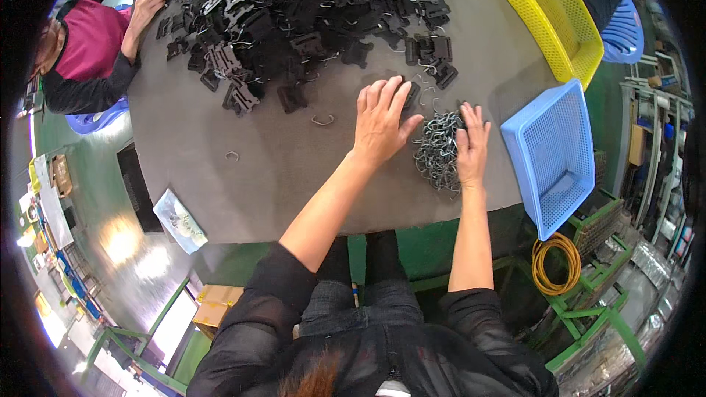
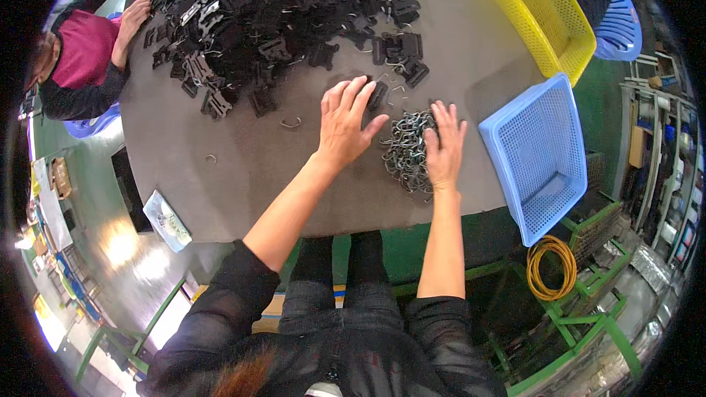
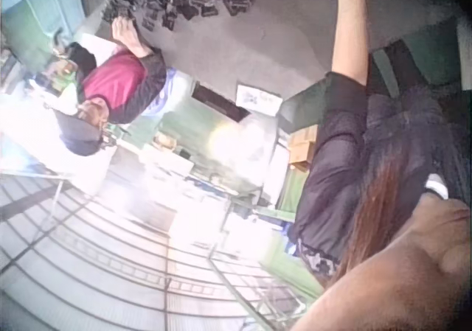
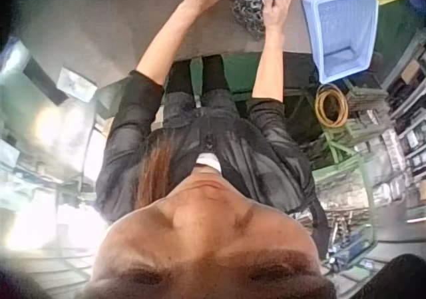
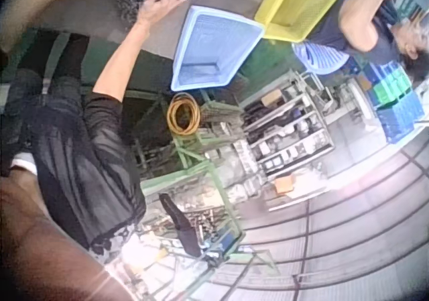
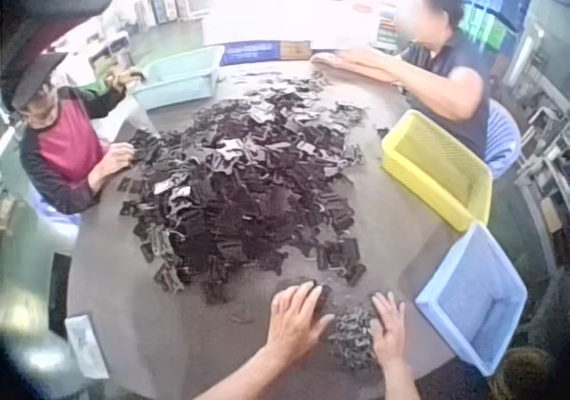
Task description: The person joins small metal hooks to black plastic components at a workstation. The person picks up individual plastic pieces and metal hooks from the table, fits them together, and then places the assembled units into a blue plastic bin.
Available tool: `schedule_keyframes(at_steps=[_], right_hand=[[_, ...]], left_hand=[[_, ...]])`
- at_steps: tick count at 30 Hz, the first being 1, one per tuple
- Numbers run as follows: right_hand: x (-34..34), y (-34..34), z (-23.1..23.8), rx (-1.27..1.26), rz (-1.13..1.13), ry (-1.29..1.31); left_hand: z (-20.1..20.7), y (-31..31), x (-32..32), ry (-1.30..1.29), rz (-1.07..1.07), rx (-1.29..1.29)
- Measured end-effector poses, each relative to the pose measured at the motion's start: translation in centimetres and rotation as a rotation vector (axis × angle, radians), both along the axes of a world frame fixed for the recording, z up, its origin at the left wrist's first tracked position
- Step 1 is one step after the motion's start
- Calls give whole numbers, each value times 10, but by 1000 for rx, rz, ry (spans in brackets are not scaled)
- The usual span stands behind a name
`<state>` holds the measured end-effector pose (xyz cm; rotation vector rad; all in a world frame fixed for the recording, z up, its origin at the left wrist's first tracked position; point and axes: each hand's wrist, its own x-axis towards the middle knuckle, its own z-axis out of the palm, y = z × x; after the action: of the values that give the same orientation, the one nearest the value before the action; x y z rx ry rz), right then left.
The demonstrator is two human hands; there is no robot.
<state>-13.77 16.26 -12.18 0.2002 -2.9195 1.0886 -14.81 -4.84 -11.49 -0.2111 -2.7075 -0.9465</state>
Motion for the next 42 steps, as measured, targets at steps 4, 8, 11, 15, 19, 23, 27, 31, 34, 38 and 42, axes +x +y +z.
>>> schedule_keyframes(at_steps=[4,8,11,15,19,23,27,31,34,38,42], right_hand=[[12,-25,0,-20,39,5],[29,-55,10,-85,147,33],[53,-31,18,38,-76,153],[106,2,-9,201,-480,114],[102,-41,-15,202,-386,77],[86,-118,-15,37,-254,87],[108,-194,-17,28,-131,125],[123,-291,-16,17,43,139],[125,-365,-14,-15,120,151],[127,-429,-13,-80,193,179],[132,-430,-4,-120,251,201]], left_hand=[[-11,-8,-35,-79,99,-170],[-3,-25,-51,164,234,-221],[-3,-11,-41,172,-147,0],[-14,16,-33,-16,-360,7],[-17,5,-1,-138,-655,6],[-11,-32,44,-163,-599,82],[-15,-113,87,-148,-433,85],[-14,-214,131,-97,-245,27],[-12,-284,147,-106,-139,-23],[2,-350,164,-81,-54,-26],[32,-403,208,-41,374,-215]])
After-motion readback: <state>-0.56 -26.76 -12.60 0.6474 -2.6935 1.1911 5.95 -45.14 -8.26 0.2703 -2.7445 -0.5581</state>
